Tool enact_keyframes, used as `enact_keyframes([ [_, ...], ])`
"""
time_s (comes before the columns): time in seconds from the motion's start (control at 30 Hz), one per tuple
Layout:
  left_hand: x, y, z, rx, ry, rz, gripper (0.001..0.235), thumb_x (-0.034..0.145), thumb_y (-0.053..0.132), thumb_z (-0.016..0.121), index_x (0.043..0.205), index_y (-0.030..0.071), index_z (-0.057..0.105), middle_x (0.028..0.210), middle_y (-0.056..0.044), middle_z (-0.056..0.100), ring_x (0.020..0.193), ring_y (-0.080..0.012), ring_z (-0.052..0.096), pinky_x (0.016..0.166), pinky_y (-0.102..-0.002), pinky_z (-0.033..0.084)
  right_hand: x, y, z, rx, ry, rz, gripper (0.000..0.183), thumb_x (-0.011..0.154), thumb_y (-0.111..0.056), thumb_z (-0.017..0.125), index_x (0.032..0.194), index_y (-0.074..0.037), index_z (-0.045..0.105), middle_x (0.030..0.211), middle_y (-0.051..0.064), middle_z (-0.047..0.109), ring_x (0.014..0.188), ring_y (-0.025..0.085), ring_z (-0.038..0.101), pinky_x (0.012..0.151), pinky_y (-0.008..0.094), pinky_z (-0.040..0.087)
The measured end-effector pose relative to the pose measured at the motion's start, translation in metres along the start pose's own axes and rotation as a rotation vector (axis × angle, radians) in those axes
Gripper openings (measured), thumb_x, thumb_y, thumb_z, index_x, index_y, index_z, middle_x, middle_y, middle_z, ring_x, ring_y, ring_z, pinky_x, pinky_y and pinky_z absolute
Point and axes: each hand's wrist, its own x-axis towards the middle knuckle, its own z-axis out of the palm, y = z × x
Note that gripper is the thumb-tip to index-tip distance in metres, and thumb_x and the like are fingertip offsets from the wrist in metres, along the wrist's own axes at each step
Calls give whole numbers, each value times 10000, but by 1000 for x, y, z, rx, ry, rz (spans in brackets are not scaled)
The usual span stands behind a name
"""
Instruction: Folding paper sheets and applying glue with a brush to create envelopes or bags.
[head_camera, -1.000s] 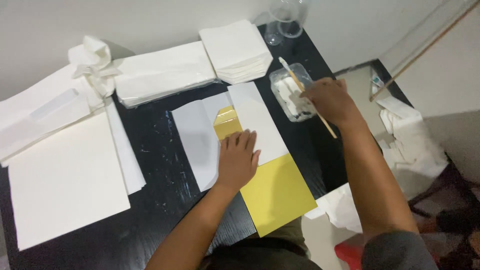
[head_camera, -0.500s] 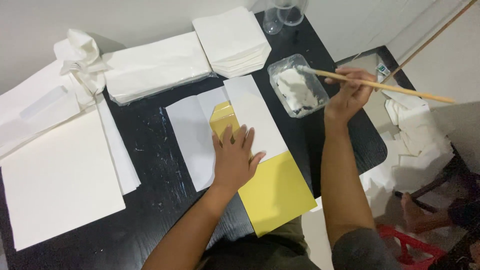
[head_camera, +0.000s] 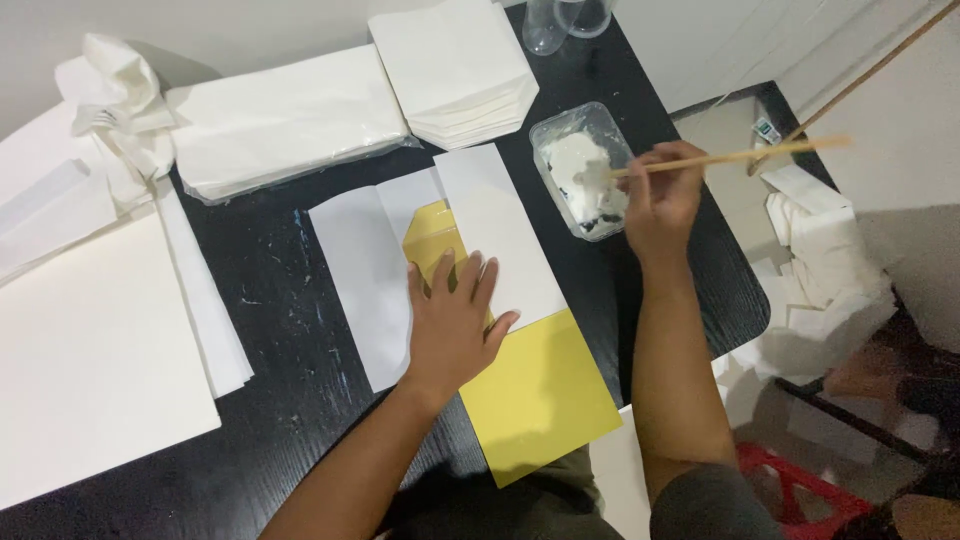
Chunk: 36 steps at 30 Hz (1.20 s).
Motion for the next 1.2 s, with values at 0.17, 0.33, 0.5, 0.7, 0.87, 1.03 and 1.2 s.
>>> enact_keyframes([
  [0.17,0,1,3,3,0,-7,680,995,591,475,1455,96,544,1421,-174,544,1338,-478,470,1035,-799,308,6,-29,3,-18,-4,16,148,1083,39,556,1178,14,445,912,199,628,732,292,704,695,408,621],
  [0.33,0,1,3,-17,-35,-17,699,1000,606,444,1475,99,522,1442,-163,528,1348,-481,458,1051,-804,274,9,-39,5,-65,-33,-6,103,1095,30,565,1146,33,476,925,216,644,730,348,700,708,477,629],
  [0.5,-2,4,2,12,-6,-31,674,991,583,485,1471,112,530,1445,-167,525,1360,-481,448,1042,-807,278,11,-47,11,-208,-49,-104,120,1069,53,606,1144,52,512,904,203,662,721,336,727,637,437,620],
  [0.7,0,0,2,-3,-6,-27,690,964,614,508,1455,129,551,1438,-176,528,1317,-503,488,1026,-808,307,11,-49,6,-101,-39,-83,183,1034,75,545,1196,60,462,988,228,658,815,384,722,694,456,617],
  [0.87,1,-3,3,15,-5,-5,695,963,630,511,1458,143,550,1431,-169,531,1319,-487,492,1022,-798,318,5,-34,9,-44,-64,-22,199,1021,94,540,1196,65,449,917,226,637,775,346,704,700,443,594],
  [1.03,3,-8,2,-34,-15,7,681,940,607,558,1451,157,565,1421,-155,546,1340,-486,483,1029,-798,309,9,-48,12,-98,10,-62,159,1066,43,529,1218,53,483,870,163,656,680,268,699,686,386,609],
  [1.2,3,-8,0,-17,-14,27,701,920,626,576,1448,164,560,1422,-149,543,1348,-475,477,1037,-782,314,5,-37,8,-184,15,-29,207,1051,74,640,1206,57,505,797,193,670,632,301,697,602,402,560],
])
